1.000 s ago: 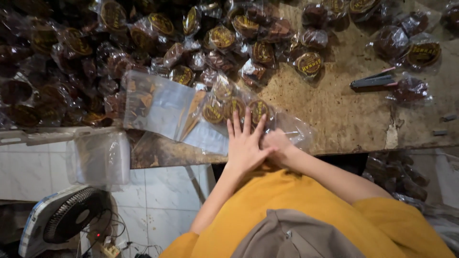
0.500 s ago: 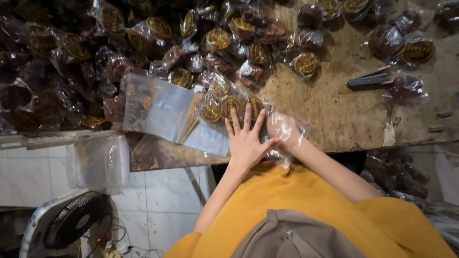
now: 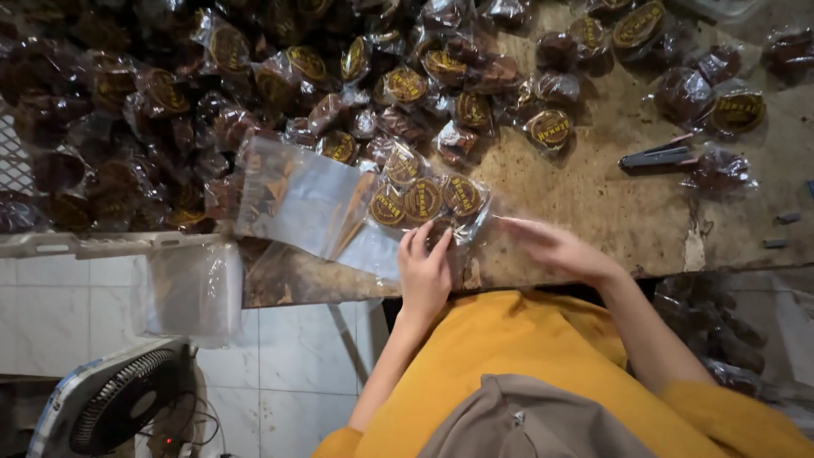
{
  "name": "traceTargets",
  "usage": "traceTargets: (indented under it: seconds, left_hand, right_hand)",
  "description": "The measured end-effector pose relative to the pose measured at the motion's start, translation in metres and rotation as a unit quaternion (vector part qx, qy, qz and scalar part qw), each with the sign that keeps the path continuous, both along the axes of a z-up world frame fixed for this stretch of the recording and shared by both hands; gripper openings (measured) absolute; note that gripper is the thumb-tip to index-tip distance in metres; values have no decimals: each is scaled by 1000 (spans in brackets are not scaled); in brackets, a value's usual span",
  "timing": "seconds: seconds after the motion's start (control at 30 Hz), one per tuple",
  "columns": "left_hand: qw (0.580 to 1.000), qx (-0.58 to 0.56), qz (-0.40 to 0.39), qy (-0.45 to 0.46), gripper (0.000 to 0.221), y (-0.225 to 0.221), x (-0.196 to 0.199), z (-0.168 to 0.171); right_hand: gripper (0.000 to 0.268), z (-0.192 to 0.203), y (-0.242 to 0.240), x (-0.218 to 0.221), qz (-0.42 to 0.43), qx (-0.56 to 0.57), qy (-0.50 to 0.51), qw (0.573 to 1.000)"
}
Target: Packing individually wrapped cakes into larger plastic bags and sealing them with a stapler.
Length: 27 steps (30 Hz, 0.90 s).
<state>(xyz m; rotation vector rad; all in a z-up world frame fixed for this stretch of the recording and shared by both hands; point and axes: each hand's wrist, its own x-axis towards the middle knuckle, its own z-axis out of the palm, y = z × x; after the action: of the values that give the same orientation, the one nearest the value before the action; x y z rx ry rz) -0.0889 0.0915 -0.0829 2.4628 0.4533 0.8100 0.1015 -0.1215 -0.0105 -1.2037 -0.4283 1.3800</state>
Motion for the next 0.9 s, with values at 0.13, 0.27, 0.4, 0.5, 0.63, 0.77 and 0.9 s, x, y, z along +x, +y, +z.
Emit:
traceTargets:
  seconds: [0.13, 0.27, 0.4, 0.5, 0.63, 0.77, 0.9]
  left_hand:
    - [998, -8, -19, -54, 41, 34, 27, 31]
    - [969, -118, -183, -114, 119, 81, 57, 145]
    - [887, -232, -392, -70, 56, 83, 89, 141]
    - [872, -321, -368, -9, 75, 59, 94, 87]
    - [846, -440, -298, -55, 80, 34, 98, 49]
    - [812, -445, -342, -157, 103, 7, 118, 51]
    - [861, -337, -337, -180, 84, 8, 128, 107]
  right_hand:
    - [15, 118, 68, 24, 58, 42, -578, 813]
    - [17, 255, 88, 12, 192, 216, -756, 588]
    - [10, 261, 32, 21, 34, 260, -756, 599]
    - [15, 152, -31, 52, -328, 370, -678, 545]
    - [98, 95, -15, 36, -203, 126, -479, 845]
    - [27, 33, -4, 25, -318, 116, -406, 849]
    - [40, -19, 6, 40, -445, 189, -373, 792]
